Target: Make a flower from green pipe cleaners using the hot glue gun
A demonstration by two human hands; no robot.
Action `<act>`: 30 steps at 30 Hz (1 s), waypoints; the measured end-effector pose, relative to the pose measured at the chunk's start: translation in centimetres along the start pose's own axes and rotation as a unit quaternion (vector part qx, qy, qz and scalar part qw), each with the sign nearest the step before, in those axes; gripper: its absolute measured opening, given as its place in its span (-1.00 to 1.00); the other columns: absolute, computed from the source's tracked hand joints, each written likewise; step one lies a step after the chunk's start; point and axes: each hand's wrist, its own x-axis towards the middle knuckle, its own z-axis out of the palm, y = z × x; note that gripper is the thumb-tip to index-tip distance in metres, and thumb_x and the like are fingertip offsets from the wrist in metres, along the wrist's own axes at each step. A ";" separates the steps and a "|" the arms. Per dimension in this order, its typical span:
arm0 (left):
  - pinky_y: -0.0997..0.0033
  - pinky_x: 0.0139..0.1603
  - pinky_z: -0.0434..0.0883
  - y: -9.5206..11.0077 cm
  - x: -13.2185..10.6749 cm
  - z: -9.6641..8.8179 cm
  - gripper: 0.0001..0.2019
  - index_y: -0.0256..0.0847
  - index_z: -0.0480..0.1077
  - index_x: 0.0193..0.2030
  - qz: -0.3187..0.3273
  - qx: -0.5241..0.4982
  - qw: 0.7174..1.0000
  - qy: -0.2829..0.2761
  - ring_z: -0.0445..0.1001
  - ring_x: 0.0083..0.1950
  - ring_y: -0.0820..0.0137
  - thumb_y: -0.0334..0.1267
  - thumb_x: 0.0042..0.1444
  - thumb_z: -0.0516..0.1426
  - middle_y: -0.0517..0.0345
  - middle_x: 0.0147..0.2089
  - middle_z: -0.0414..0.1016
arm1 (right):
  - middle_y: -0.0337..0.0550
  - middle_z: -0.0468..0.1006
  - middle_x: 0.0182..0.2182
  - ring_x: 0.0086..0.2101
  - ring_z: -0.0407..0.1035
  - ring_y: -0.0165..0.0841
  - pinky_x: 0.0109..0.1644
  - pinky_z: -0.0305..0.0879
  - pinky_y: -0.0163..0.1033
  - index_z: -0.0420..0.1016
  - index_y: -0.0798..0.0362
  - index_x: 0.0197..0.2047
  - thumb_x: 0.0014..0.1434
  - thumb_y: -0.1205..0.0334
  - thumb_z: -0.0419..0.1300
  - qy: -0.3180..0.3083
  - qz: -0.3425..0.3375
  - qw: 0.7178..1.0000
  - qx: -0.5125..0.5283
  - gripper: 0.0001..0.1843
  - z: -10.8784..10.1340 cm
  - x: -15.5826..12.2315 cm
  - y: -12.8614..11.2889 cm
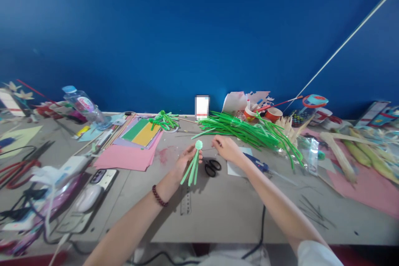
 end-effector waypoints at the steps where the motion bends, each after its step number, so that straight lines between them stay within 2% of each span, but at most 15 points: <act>1: 0.56 -0.43 0.47 -0.1 0.0 0.0 -0.78 -0.31 0.41 -0.17 -0.001 0.002 1.000 0.004 0.49 -0.48 0.50 -0.41 -0.01 0.24 0.16 -0.42 0.51 | -0.18 0.52 -0.41 -0.42 0.34 -0.37 -0.33 0.13 -0.31 0.39 0.04 -0.34 0.14 0.36 0.00 0.003 -0.010 1.000 0.018 -0.85 0.0 0.0 0.0; 4: 0.54 -0.42 0.48 -0.2 0.0 0.1 -0.76 -0.31 0.42 -0.18 0.000 0.005 1.000 0.001 0.50 -0.46 0.48 -0.39 -0.04 0.27 0.14 -0.42 0.51 | -0.14 0.54 -0.25 -0.33 0.40 -0.38 -0.24 0.24 -0.30 0.41 0.05 -0.20 0.05 0.47 0.01 0.016 -0.025 0.995 0.096 -0.73 -0.2 0.0 -0.3; 9: 0.54 -0.40 0.49 -0.4 0.1 0.1 -0.62 -0.30 0.40 -0.11 0.005 0.009 1.000 -0.008 0.51 -0.44 0.46 -0.34 -0.11 0.32 0.13 -0.40 0.53 | -0.12 0.57 -0.18 -0.23 0.44 -0.35 -0.18 0.34 -0.26 0.50 0.02 -0.14 0.17 0.27 0.08 0.001 -0.061 0.976 0.209 -0.77 -0.7 -0.2 -1.8; 14: 0.52 -0.40 0.49 -0.6 0.3 -0.3 -0.53 -0.31 0.39 -0.04 0.007 0.035 0.999 -0.014 0.51 -0.43 0.46 -0.30 -0.14 0.34 0.11 -0.38 0.54 | -0.11 0.58 -0.15 -0.19 0.46 -0.30 -0.17 0.37 -0.24 0.55 0.00 -0.13 0.14 0.17 0.17 0.004 -0.074 0.971 0.228 -0.76 -0.5 -0.6 -2.7; 21: 0.57 -0.39 0.44 -0.3 0.1 0.1 -0.57 -0.32 0.44 -0.12 0.016 0.024 0.999 -0.030 0.48 -0.45 0.50 -0.28 -0.18 0.36 0.14 -0.44 0.52 | -0.11 0.61 -0.27 -0.26 0.48 -0.29 -0.14 0.38 -0.21 0.59 0.02 -0.23 0.12 0.14 0.21 0.043 -0.098 0.968 0.226 -0.80 0.2 -0.8 -2.8; 30: 0.59 -0.43 0.39 -0.3 0.1 -0.2 -0.61 -0.31 0.45 -0.13 0.023 0.011 0.999 -0.044 0.42 -0.50 0.54 -0.30 -0.15 0.34 0.20 -0.48 0.47 | -0.09 0.59 -0.25 -0.22 0.46 -0.30 -0.12 0.37 -0.22 0.57 0.04 -0.22 0.14 0.12 0.19 0.026 -0.105 0.955 0.275 -0.78 1.2 -0.7 -2.7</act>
